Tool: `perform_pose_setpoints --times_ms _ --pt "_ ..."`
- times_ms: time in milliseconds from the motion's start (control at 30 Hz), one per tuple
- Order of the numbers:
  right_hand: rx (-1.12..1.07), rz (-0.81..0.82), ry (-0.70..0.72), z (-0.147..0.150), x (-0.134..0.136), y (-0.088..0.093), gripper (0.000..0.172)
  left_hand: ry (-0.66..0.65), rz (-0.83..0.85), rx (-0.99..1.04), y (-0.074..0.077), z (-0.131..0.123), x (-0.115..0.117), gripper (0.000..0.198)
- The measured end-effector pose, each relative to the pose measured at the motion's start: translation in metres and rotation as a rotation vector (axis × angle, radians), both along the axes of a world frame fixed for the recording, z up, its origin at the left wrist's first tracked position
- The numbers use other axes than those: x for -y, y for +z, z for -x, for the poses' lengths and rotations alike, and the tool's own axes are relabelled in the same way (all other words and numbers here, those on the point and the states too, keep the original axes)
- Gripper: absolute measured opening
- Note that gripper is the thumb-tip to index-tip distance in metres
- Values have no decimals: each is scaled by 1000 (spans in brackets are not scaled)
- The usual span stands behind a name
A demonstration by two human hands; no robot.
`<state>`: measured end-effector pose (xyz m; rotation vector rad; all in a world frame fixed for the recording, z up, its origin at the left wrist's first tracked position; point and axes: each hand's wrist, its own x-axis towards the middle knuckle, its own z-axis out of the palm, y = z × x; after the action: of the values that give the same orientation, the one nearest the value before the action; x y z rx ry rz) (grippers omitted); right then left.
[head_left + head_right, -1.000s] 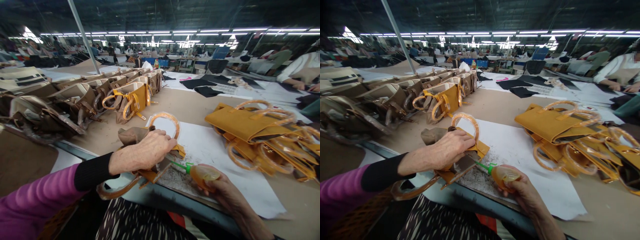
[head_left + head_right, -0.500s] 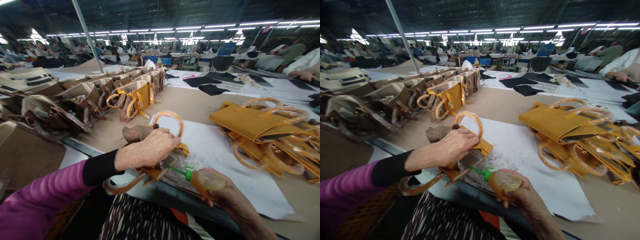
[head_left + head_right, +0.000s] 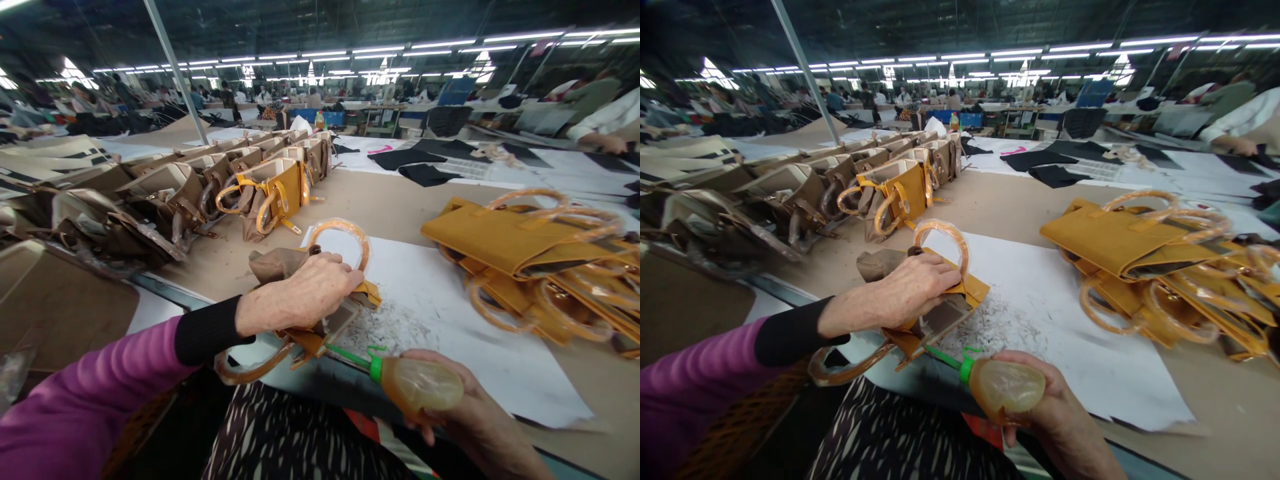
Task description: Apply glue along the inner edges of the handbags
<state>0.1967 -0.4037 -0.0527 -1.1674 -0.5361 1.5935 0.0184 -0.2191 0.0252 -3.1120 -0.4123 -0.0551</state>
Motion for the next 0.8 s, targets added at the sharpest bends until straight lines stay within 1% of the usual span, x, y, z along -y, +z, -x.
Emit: perform_pose_setpoints --times_ms 167,300,400,500,667,800 --pt "-59 14 13 10 6 -1 38 1 1 -14 -4 1 -1 12" --pt "-108 11 27 14 12 -5 38 10 -13 -13 -4 1 0 13" --pt "-155 -20 -53 15 15 -9 39 14 -7 -19 -3 1 1 13" --pt "-153 2 -163 17 16 -11 41 10 -3 -14 -2 1 1 14" --pt "-123 65 -241 23 16 -9 41 10 -4 -11 -4 0 -1 14" --pt "-148 90 -271 31 15 -7 41 23 -6 -23 -5 -1 -1 16"
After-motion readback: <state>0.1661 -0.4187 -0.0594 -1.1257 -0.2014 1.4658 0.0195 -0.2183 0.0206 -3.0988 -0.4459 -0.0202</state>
